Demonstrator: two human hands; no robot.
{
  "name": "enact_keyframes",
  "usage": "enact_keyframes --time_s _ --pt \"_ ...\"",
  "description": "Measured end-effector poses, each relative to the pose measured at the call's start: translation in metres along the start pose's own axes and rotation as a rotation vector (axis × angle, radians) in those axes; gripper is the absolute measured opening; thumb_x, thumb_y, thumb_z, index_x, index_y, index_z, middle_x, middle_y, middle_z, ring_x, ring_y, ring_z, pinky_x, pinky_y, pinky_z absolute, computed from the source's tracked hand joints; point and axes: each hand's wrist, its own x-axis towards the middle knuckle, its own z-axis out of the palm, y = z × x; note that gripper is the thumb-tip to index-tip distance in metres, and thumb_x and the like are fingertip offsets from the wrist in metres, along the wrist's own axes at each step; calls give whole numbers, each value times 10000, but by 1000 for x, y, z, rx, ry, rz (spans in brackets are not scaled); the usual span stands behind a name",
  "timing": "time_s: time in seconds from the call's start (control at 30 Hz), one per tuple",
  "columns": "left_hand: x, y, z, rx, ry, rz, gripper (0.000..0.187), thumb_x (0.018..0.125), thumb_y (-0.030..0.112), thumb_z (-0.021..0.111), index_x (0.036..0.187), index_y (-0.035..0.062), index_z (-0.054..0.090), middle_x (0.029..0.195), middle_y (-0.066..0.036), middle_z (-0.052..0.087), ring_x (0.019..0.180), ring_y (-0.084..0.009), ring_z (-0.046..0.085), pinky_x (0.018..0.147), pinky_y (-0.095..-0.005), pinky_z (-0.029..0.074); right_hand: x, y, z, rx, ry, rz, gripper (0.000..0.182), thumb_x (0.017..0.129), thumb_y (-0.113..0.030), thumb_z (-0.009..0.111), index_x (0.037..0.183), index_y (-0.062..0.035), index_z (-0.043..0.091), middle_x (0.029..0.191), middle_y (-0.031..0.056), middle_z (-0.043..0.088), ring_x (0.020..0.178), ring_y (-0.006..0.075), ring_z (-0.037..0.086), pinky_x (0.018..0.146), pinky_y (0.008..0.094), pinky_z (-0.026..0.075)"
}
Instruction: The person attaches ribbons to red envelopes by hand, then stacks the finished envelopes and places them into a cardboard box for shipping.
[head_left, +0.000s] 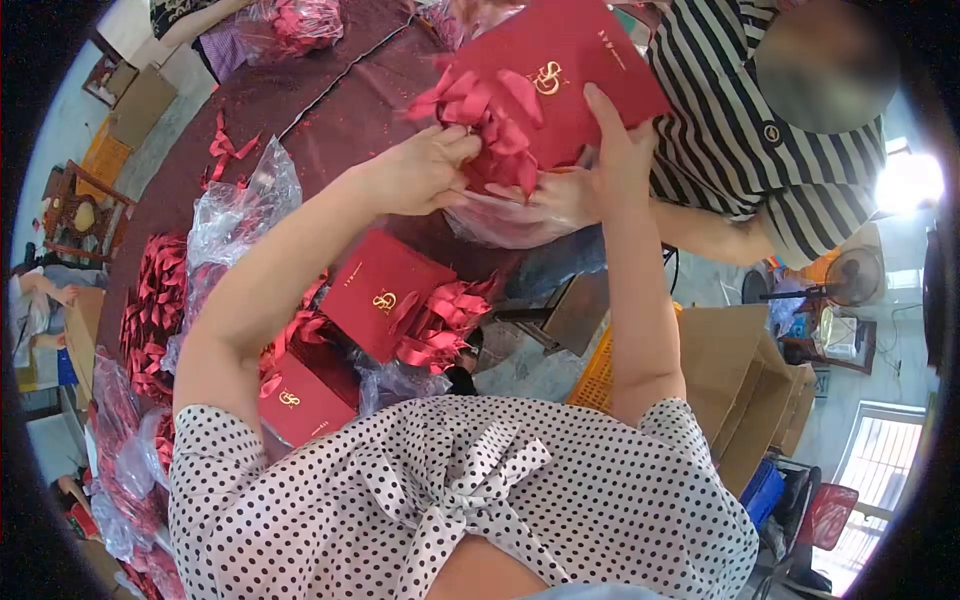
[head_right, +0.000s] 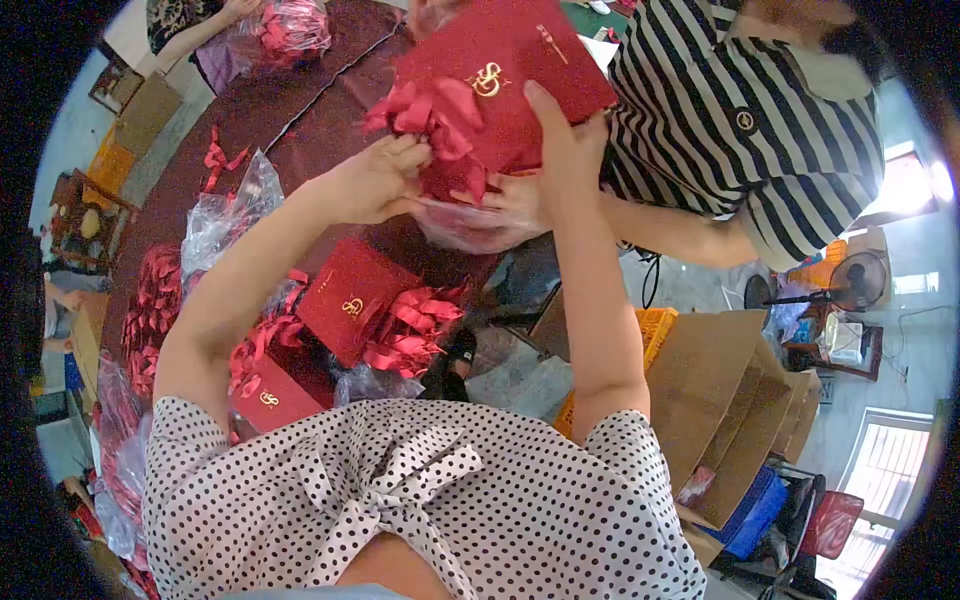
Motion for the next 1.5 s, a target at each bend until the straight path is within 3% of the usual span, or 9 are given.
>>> enact_keyframes --time_s 0.07,0.13,0.47,0.8,1.0,1.17,1.23,1.3,1.5 --pt "-11 1 -10 -9 -6 97 243 741 322 605 761 81 628 967 -83 550 962 -264 455 802 -349 396 11 30 -13 177 66 116 415 716 -113 710 1080 -29 527 973 61 612 862 165 599 719 297 495" --pt "-19 4 -18 -49 -112 32 239 750 303 604 793 68 616 975 -90 557 991 -279 453 833 -380 375 20 50 -30 149 77 563 417 717 -116 712 1087 -58 531 967 70 620 849 175 606 684 299 504" --pt "-28 -4 -18 249 -97 -207 324 808 385 543 930 92 610 819 -59 595 1011 -254 446 962 -434 274 40 53 -29 -43 -143 867 419 750 -136 697 1116 -56 509 1053 96 589 932 228 583 846 405 488" --pt "-26 -2 -10 403 -97 -343 326 774 365 586 927 77 591 935 -31 589 1054 -219 439 991 -453 257 46 45 -28 -181 -222 852 483 728 -161 718 1150 -69 503 1069 96 587 959 236 574 862 428 471" --pt "-40 1 -2 389 -23 -242 268 777 343 579 915 113 595 915 -33 588 1046 -233 443 1007 -470 240 36 26 -22 -285 -218 896 485 713 -156 728 1141 -67 518 1056 85 593 968 229 564 888 391 456" --pt "-41 5 3 298 -131 -341 233 734 237 607 942 130 606 932 -39 591 1070 -251 444 1006 -548 212 24 17 -20 -236 -212 806 434 745 -132 687 1135 -34 525 1070 155 593 941 268 594 865 433 476" --pt "-40 -3 11 269 -48 -347 203 715 233 606 889 133 632 921 -45 594 1079 -257 439 1016 -571 189 34 32 -36 -167 -230 886 443 739 -112 690 1145 -42 526 1088 141 591 965 254 588 876 419 469" --pt "-33 -9 8 423 -254 -391 150 710 225 589 799 126 660 916 -35 591 1073 -248 442 1023 -576 172 32 31 -38 -268 -243 707 449 728 -100 698 1142 -40 533 1098 121 592 980 249 582 886 396 463" --pt "-20 -16 -1 661 -76 -377 113 706 157 554 712 133 664 905 12 547 1057 -203 429 1063 -531 133 27 22 -22 -302 -183 811 445 714 -95 711 1121 -29 545 1079 103 603 955 235 588 870 374 462"
